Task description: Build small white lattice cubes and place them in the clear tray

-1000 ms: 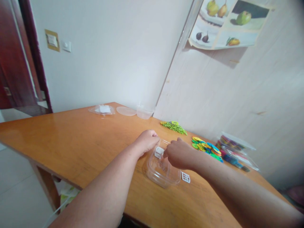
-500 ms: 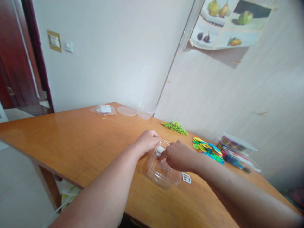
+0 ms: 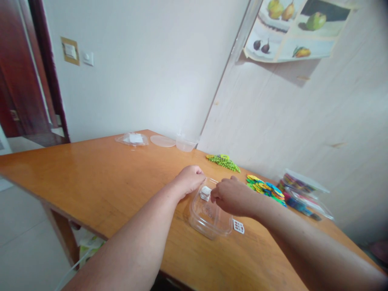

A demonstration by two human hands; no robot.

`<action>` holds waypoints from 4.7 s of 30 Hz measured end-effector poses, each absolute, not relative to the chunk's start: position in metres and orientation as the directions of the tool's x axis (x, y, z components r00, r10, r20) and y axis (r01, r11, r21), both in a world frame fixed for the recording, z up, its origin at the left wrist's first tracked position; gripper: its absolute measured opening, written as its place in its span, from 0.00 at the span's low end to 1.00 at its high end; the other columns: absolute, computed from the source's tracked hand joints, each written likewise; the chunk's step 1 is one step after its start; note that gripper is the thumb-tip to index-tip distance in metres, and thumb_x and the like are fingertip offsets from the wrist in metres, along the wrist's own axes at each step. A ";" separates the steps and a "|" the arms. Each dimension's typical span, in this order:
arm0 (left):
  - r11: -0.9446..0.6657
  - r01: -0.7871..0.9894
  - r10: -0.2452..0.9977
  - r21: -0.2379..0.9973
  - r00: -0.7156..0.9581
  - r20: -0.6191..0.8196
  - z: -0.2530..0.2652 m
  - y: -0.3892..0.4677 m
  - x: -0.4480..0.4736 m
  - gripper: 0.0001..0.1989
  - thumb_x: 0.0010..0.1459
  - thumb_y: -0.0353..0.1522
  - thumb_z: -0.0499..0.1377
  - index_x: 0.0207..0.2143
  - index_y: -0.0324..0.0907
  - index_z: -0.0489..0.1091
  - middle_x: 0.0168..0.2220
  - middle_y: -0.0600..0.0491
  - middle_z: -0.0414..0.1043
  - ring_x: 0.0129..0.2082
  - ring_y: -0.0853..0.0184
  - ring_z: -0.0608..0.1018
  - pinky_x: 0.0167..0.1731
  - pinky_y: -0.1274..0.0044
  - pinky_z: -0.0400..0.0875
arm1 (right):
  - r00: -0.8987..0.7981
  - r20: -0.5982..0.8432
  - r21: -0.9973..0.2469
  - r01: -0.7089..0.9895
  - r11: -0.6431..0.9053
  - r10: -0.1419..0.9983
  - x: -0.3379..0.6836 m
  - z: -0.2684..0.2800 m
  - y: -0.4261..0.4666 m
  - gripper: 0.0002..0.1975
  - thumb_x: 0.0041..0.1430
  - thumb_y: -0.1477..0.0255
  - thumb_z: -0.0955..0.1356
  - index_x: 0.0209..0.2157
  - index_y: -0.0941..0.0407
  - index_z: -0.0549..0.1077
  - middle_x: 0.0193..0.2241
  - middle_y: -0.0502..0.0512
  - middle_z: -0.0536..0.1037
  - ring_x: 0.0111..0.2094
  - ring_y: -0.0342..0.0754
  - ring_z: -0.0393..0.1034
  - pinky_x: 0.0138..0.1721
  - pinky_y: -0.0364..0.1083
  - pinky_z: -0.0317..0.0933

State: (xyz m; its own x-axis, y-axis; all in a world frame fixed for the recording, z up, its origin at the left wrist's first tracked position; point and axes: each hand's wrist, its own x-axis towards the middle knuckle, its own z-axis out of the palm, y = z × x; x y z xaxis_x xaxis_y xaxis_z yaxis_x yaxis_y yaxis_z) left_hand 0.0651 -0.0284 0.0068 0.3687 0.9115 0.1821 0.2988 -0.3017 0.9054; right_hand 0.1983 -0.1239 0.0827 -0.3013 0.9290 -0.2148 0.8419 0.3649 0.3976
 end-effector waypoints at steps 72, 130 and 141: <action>-0.207 0.163 0.866 0.965 0.489 0.103 0.018 -0.044 0.062 0.19 0.49 0.38 0.61 0.43 0.40 0.73 0.34 0.51 0.76 0.31 0.67 0.76 0.31 0.76 0.69 | -0.003 0.156 -0.639 0.762 0.104 0.988 0.299 -0.006 -0.191 0.12 0.57 0.69 0.64 0.41 0.54 0.75 0.28 0.49 0.75 0.30 0.45 0.68 0.32 0.43 0.58; -0.442 0.356 0.722 0.823 0.686 0.091 0.085 -0.123 0.102 0.14 0.49 0.42 0.59 0.25 0.39 0.72 0.21 0.57 0.65 0.22 0.72 0.63 0.23 0.79 0.55 | -0.058 0.733 -0.421 0.744 0.519 0.677 0.281 0.019 -0.208 0.12 0.58 0.67 0.68 0.45 0.50 0.75 0.38 0.55 0.76 0.41 0.50 0.69 0.42 0.49 0.64; -0.416 0.109 0.671 0.903 0.707 0.224 0.082 -0.124 0.103 0.09 0.49 0.34 0.61 0.34 0.41 0.70 0.31 0.55 0.72 0.29 0.71 0.70 0.30 0.79 0.63 | 0.082 0.342 -0.935 0.130 0.330 0.936 0.275 0.028 -0.212 0.13 0.57 0.61 0.68 0.37 0.56 0.75 0.33 0.53 0.75 0.33 0.45 0.66 0.30 0.43 0.59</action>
